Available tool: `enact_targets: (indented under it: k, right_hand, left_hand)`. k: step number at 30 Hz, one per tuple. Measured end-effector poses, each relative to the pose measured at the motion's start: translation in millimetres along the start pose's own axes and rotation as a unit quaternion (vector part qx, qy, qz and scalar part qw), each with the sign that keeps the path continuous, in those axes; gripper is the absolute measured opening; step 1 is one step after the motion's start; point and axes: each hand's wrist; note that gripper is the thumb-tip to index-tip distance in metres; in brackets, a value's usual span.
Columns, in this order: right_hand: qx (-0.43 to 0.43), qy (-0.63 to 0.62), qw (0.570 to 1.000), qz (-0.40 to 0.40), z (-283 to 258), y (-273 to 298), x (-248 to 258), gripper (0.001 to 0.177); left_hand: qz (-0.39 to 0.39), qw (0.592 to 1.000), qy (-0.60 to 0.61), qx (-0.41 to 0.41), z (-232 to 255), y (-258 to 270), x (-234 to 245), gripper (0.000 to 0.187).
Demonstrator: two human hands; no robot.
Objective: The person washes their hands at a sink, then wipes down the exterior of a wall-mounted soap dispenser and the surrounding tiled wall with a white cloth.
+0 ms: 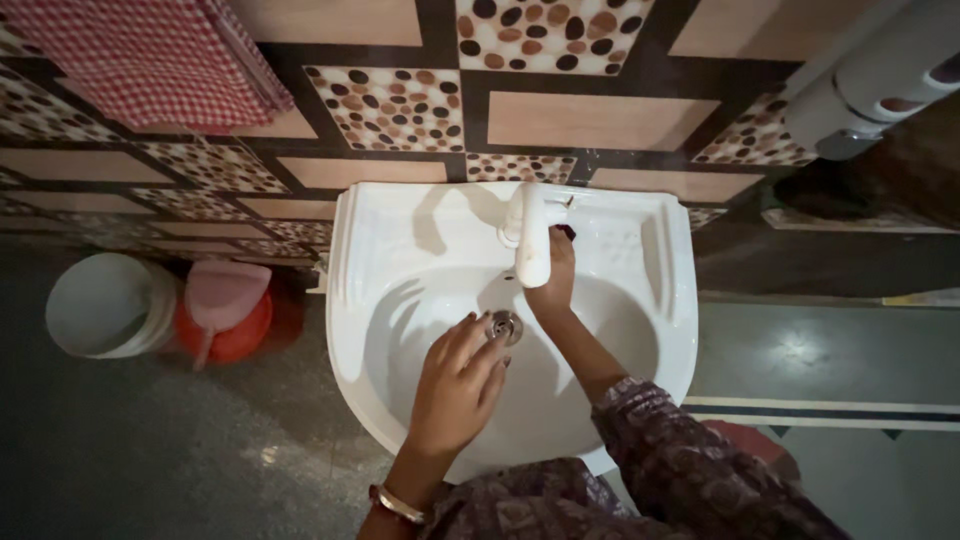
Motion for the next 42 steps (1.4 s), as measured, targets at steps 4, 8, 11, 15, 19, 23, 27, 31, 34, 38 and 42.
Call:
enact_targets:
  k: [4, 8, 11, 15, 19, 23, 27, 31, 34, 38, 42]
  right_hand:
    - [0.09, -0.001, 0.995, -0.05, 32.6, 14.9, 13.0, 0.02]
    - [-0.106, -0.473, 0.87, -0.088, 101.0, 34.2, 46.0, 0.022]
    - [-0.092, 0.033, 0.995, 0.028, 105.9, 30.2, 73.7, 0.022]
    - [0.011, 0.402, 0.916, 0.0, 55.6, 19.1, 37.2, 0.051]
    - [0.006, 0.149, 0.986, 0.08, 3.7, 35.2, -14.2, 0.065]
    - [-0.081, 0.213, 0.971, -0.069, -37.2, 57.3, -52.7, 0.066]
    - [-0.025, 0.261, 0.961, -0.093, -58.5, 41.6, -99.7, 0.067]
    - [-0.146, 0.311, 0.936, -0.073, -67.7, -3.1, -145.6, 0.068]
    - [-0.114, 0.345, 0.93, -0.043, -85.3, -7.8, -189.0, 0.077]
    - [-0.063, 0.305, 0.943, -0.116, -100.7, -5.0, -223.9, 0.062]
    - [-0.037, 0.153, 0.978, -0.139, -116.3, 4.1, -191.8, 0.052]
  left_hand:
    - [-0.014, 0.999, -0.015, 0.025, 9.2, 10.3, 4.4, 0.037]
    - [-0.002, 0.997, -0.007, 0.071, 5.8, 18.0, 10.7, 0.037]
    - [0.028, 0.996, 0.003, 0.082, 4.7, 26.6, 9.3, 0.035]
    - [0.043, 0.995, 0.003, 0.086, 4.4, 30.1, 7.1, 0.034]
    - [0.044, 0.997, 0.008, 0.069, 3.2, 28.1, 10.2, 0.033]
    - [0.043, 0.997, 0.031, 0.052, -6.2, 24.1, 22.4, 0.036]
    - [-0.003, 0.998, 0.03, 0.06, -37.5, 20.2, 32.2, 0.038]
    - [0.01, 0.996, 0.017, 0.091, -105.2, 0.8, 27.4, 0.045]
    - [0.006, 0.996, 0.041, 0.074, -162.1, -10.9, 22.6, 0.056]
    - [0.013, 1.0, -0.017, 0.002, -215.5, -18.2, 9.0, 0.063]
    - [-0.026, 0.997, -0.078, -0.009, -233.8, -17.4, -1.0, 0.066]
Point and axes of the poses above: each hand's wrist, its own y-axis away from the middle knuckle, its own x-axis out of the back of the hand, z = x × y, and after that the axes turned 5 degrees about -z, right-handed
